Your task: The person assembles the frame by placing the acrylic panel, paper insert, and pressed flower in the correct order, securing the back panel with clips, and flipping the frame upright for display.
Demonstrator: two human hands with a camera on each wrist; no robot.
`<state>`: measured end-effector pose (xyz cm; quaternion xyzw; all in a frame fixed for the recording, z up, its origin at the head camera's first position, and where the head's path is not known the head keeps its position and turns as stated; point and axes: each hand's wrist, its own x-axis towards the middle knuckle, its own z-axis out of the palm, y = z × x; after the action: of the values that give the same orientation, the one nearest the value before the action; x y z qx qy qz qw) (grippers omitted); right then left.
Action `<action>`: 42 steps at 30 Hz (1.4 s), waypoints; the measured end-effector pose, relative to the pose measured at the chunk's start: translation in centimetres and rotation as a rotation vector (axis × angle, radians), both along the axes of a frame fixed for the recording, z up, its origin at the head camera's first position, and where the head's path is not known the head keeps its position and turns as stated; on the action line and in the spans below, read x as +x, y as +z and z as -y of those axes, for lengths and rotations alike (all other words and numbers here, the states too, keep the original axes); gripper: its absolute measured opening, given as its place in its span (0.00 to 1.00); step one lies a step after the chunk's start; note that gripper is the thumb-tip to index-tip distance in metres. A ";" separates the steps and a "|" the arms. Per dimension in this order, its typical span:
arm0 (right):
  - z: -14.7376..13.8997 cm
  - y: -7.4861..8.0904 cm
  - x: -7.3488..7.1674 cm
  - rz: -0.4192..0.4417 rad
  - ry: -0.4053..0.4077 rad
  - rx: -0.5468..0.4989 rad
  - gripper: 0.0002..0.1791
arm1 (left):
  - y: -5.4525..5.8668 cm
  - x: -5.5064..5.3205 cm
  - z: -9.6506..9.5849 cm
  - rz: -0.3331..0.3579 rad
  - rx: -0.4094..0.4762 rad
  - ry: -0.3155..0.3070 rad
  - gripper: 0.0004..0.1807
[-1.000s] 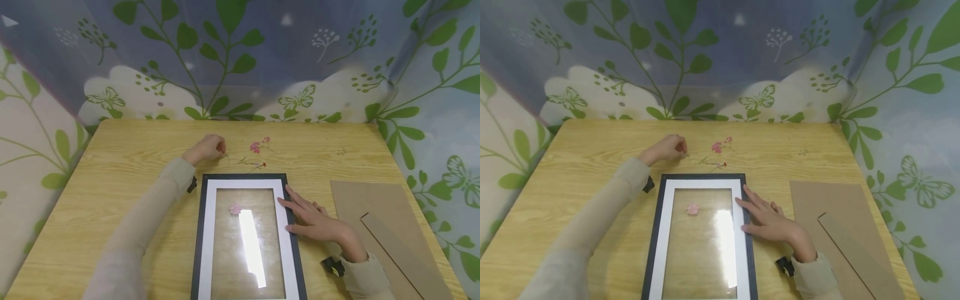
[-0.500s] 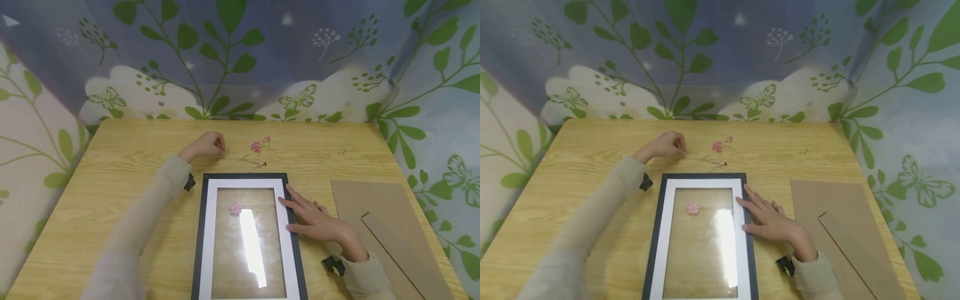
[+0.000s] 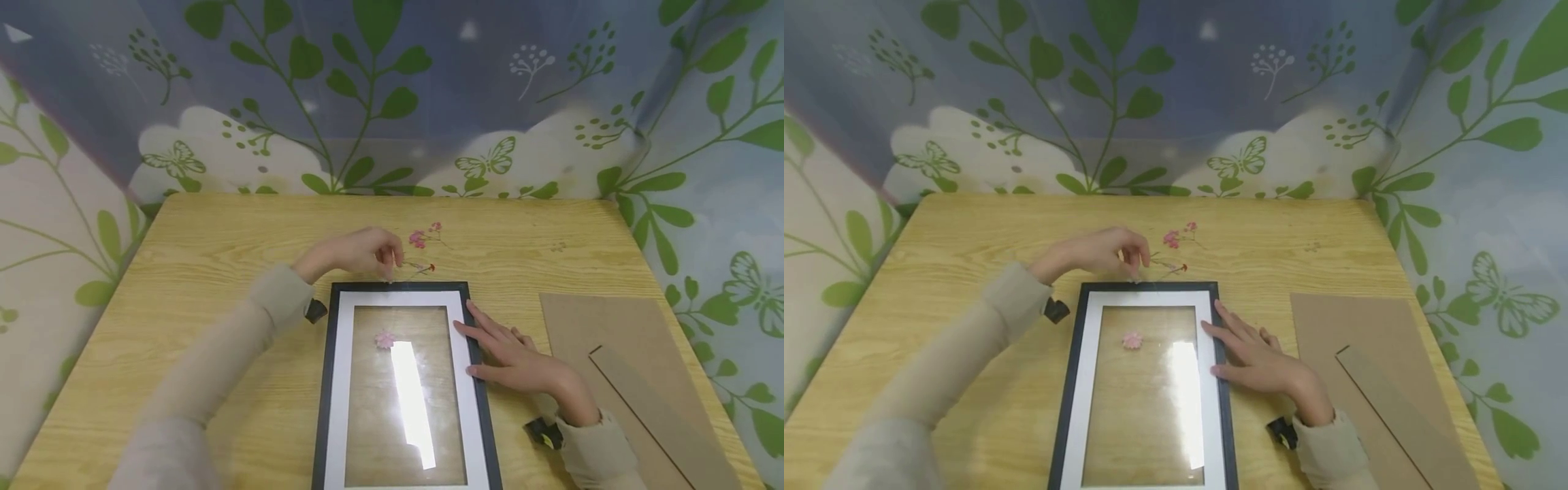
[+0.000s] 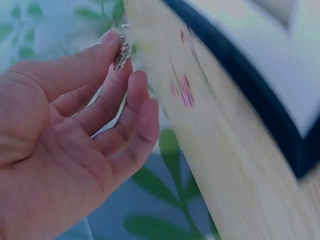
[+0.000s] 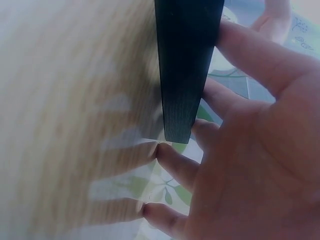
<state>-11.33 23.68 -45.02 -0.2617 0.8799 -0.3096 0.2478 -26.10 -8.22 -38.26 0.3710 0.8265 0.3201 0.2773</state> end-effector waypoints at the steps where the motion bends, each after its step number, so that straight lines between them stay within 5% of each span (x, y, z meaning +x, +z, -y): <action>1: 0.0 0.0 0.0 -0.004 0.001 -0.003 0.38 | 0.0 0.5 -0.7 0.000 -0.020 -0.036 0.08; 8: -0.1 -0.1 0.0 -0.008 -0.006 0.012 0.39 | -0.9 4.0 -5.0 -0.055 -0.157 -0.250 0.11; 13: -0.1 -0.1 0.0 -0.021 0.001 -0.009 0.38 | -2.2 5.9 -6.9 -0.135 -0.260 -0.325 0.12; 20: -0.1 -0.1 0.1 -0.032 0.006 -0.002 0.38 | -3.4 6.8 -7.3 -0.328 -0.273 -0.323 0.09; 28: 0.0 -0.1 0.0 -0.024 0.000 0.009 0.38 | -2.8 6.9 -6.0 -0.469 -0.261 -0.330 0.05; 33: 0.1 -0.2 0.0 -0.024 -0.004 0.013 0.38 | -2.7 9.0 -4.9 -0.588 -0.340 -0.341 0.13; 38: 0.1 -0.3 0.0 -0.037 -0.004 0.015 0.38 | -3.5 11.5 -3.6 -0.586 -0.451 -0.253 0.26; 42: 0.0 -0.3 0.1 -0.040 0.001 0.011 0.38 | -4.2 11.6 -2.6 -0.577 -0.438 -0.218 0.27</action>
<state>-11.26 23.63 -45.28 -0.2671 0.8862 -0.2993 0.2317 -14.47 -5.65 -42.50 0.4635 0.8752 -0.0131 0.1381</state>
